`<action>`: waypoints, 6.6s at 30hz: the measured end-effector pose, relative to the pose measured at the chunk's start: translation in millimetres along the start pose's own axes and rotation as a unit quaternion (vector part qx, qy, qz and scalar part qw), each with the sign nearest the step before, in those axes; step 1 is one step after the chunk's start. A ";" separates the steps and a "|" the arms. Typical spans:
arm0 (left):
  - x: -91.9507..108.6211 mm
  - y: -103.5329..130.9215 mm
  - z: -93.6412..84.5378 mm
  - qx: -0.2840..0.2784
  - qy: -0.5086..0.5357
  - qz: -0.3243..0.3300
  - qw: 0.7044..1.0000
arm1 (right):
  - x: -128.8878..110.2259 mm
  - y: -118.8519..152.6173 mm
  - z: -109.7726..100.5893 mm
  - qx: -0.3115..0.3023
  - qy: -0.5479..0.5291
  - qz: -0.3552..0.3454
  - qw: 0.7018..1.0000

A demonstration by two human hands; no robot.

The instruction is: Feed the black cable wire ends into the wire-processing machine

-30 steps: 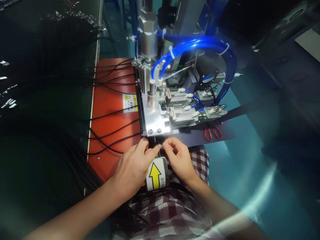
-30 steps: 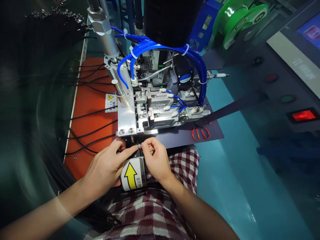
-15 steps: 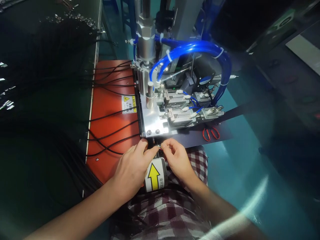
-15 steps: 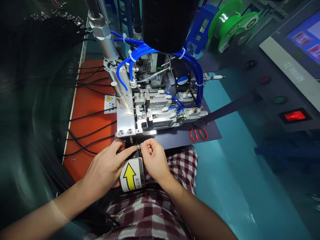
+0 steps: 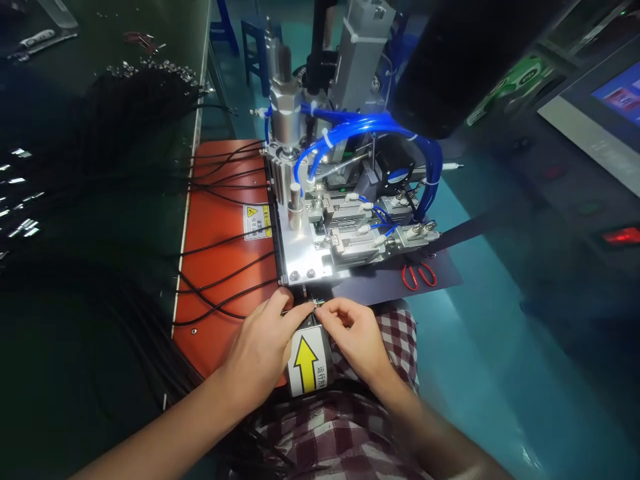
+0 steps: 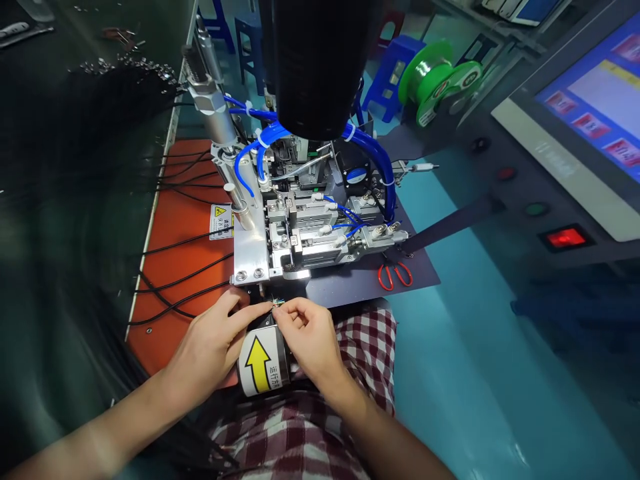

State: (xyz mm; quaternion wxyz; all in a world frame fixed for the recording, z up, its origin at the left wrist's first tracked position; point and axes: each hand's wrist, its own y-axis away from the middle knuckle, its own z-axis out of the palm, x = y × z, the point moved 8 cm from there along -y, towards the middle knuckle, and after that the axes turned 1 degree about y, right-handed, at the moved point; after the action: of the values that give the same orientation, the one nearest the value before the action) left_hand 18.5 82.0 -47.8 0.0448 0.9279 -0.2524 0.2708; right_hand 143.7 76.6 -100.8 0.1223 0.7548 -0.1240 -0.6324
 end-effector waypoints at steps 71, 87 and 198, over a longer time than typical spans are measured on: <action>12.1 6.9 -6.0 0.055 -0.083 0.063 0.993 | 8.4 -20.4 5.8 -0.042 -0.079 -0.014 0.996; 5.9 6.3 -4.8 0.032 -0.021 0.045 0.998 | 13.8 -17.8 14.9 -0.092 -0.177 0.039 0.979; 33.3 -3.4 -16.1 -0.069 0.269 -0.082 0.957 | -34.0 30.6 -26.3 -0.049 -0.110 -0.088 0.989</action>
State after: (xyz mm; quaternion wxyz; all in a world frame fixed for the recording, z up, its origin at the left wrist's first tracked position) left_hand 36.6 73.7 -16.4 0.1969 0.8330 -0.1719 0.4876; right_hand 162.9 60.2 -54.4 0.0888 0.6817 -0.0383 -0.7252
